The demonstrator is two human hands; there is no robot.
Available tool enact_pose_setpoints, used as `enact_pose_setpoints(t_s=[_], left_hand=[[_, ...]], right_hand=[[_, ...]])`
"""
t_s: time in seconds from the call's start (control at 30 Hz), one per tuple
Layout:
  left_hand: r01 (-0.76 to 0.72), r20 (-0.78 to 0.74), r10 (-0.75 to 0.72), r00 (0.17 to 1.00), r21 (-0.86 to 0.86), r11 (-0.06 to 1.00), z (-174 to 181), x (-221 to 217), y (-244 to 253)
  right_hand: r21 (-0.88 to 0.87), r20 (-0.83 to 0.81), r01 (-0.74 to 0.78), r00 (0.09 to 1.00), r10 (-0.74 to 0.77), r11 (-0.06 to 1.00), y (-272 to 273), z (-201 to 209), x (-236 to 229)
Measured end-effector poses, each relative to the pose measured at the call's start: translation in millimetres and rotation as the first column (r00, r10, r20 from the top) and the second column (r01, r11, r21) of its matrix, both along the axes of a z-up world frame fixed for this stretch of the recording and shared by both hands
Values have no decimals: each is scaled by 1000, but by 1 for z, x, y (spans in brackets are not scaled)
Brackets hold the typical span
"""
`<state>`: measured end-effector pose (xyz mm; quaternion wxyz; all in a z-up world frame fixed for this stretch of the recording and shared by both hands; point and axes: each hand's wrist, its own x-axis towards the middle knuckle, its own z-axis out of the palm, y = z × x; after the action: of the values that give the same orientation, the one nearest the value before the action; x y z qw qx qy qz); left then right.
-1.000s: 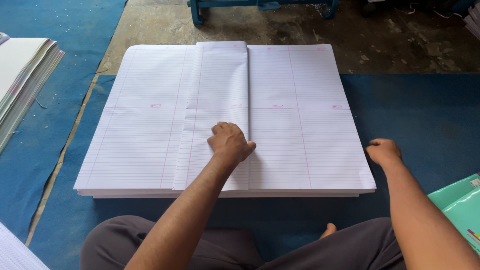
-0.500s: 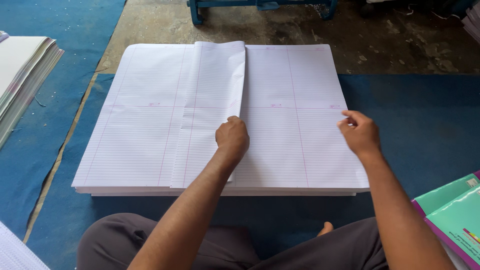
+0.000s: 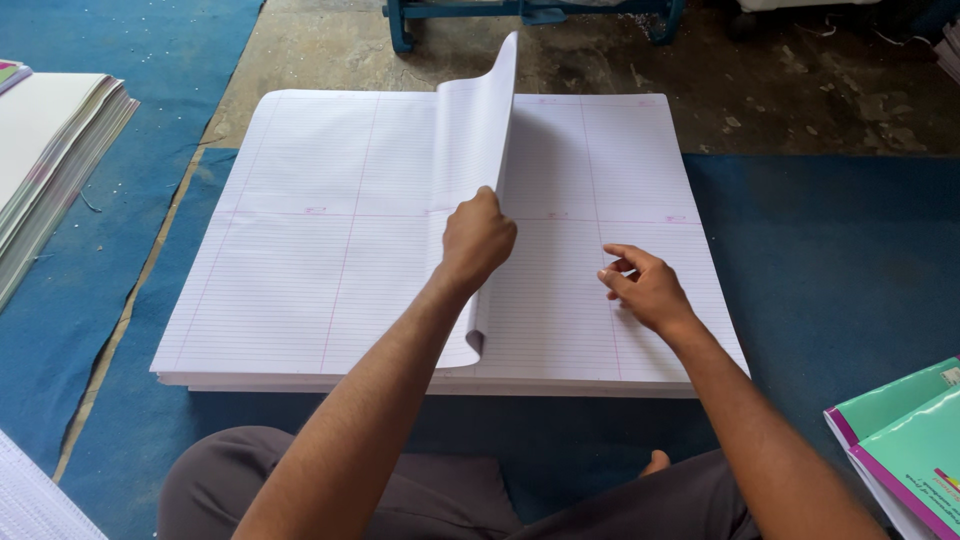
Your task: The person folds a large sheet of lined paper in half and presses the crease with a wooden tool. They repeat this process for multiple sheets, stacking the finished folded papers to the side.
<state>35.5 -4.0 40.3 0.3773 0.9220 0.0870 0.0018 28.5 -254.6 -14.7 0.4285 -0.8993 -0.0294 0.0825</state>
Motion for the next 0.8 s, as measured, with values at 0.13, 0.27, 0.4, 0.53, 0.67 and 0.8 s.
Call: enact_pose_setpoints(t_s=[0.13,0.27,0.4,0.53,0.67,0.8], left_hand=[[34,77,-24,997,-131,991,18,0,-15],[51,101,-25,995,-270,962,36,-1,-25],[59,136,-1,991,-423,904,45,1,-28],[149,226,-3,974,-636,757,37,-1,-25],[138,198,13,980,-731,668,18,-5,-13],[80,136,43,990,-778,623,-5,-15,6]], right_hand=[[79,-73,-12,997,18,997,9,6,-3],[180,-171,-2,985,33,984,12,4,-4],[239,-272,15,961,52,971,13,-8,0],[264,-364,42,930,59,964,14,-17,2],[409,-409,75,906,109,910,18,-19,-2],[465,-412,53,897,162,884,27,-13,-8]])
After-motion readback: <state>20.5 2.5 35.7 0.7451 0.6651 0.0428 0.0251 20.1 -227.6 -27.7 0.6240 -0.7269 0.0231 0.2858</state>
